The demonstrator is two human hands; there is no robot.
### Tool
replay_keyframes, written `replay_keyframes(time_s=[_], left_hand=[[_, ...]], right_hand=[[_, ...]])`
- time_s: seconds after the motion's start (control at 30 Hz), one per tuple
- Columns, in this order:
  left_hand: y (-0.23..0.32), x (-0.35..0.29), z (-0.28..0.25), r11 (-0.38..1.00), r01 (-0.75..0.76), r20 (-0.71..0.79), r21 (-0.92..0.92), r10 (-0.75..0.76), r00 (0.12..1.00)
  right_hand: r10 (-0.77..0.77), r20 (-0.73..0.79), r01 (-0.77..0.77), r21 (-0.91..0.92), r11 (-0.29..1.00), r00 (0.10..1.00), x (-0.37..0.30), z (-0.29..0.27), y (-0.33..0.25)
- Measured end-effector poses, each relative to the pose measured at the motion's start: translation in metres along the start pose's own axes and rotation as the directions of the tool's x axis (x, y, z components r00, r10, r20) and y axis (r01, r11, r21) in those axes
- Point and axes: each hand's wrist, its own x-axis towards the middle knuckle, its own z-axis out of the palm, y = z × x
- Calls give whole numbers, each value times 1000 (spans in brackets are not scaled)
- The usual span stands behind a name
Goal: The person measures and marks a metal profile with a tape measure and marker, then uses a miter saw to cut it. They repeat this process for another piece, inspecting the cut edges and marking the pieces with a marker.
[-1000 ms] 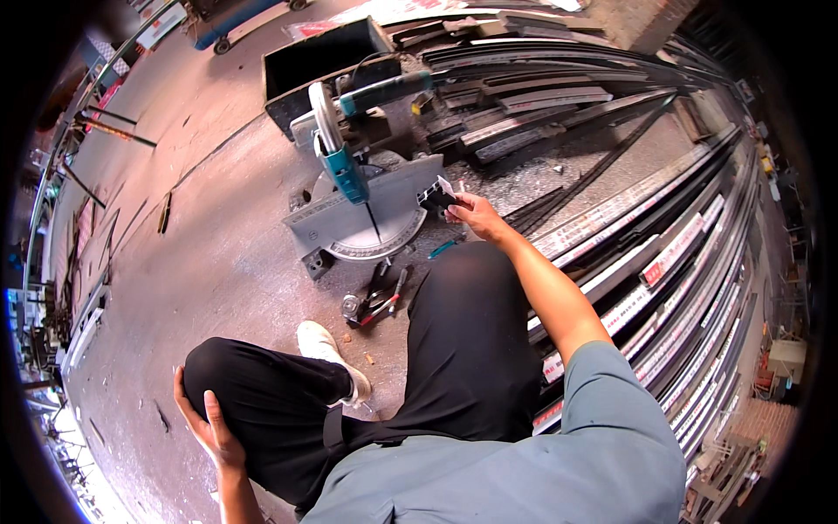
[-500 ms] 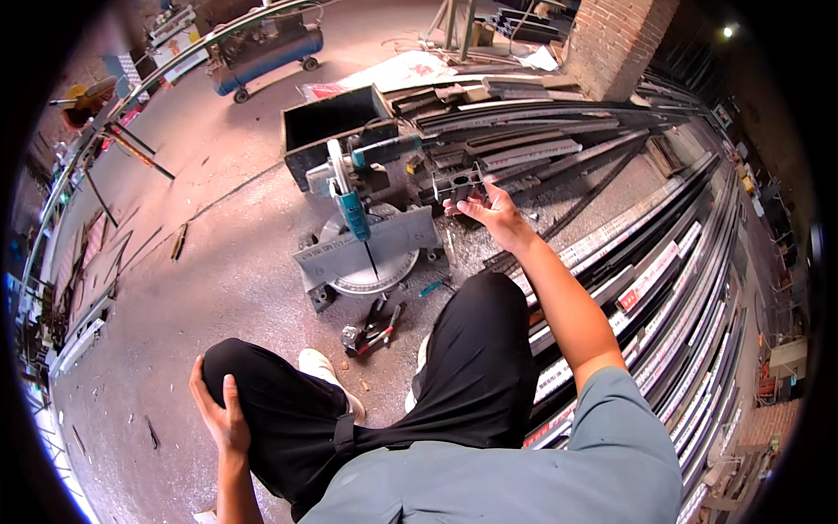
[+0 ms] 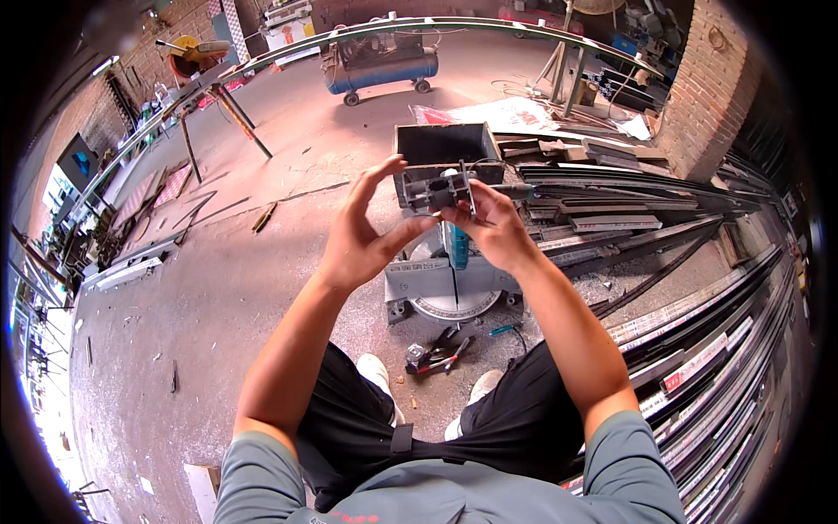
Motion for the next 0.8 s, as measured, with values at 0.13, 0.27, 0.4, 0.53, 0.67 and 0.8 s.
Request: replay_keyframes(time_s=[0.13,0.27,0.4,0.53,0.67,0.8], left_hand=[[-31,-13,12,999,37,49,-36,-35,998],[-45,-17,14,1000,15,-37,-13,-15,999],[-55,-13,11,999,26,-86,-31,-28,996],[-56,-15,14,975,86,-101,-205,-109,989],[-54,-22,14,951,107,-45,-292,-125,991],[-52,-27,14,908,173,14,-381,-182,983]], right_hand=[[103,65,-108,91,990,993,-12,7,36],[9,-12,-13,-333,943,1000,-15,6,34],[-282,-61,218,-491,844,957,-9,8,23],[-454,-40,349,-580,736,890,-4,11,21],[-467,-59,357,-561,747,882,-6,18,16],[-472,-54,361,-568,739,880,-9,18,13]])
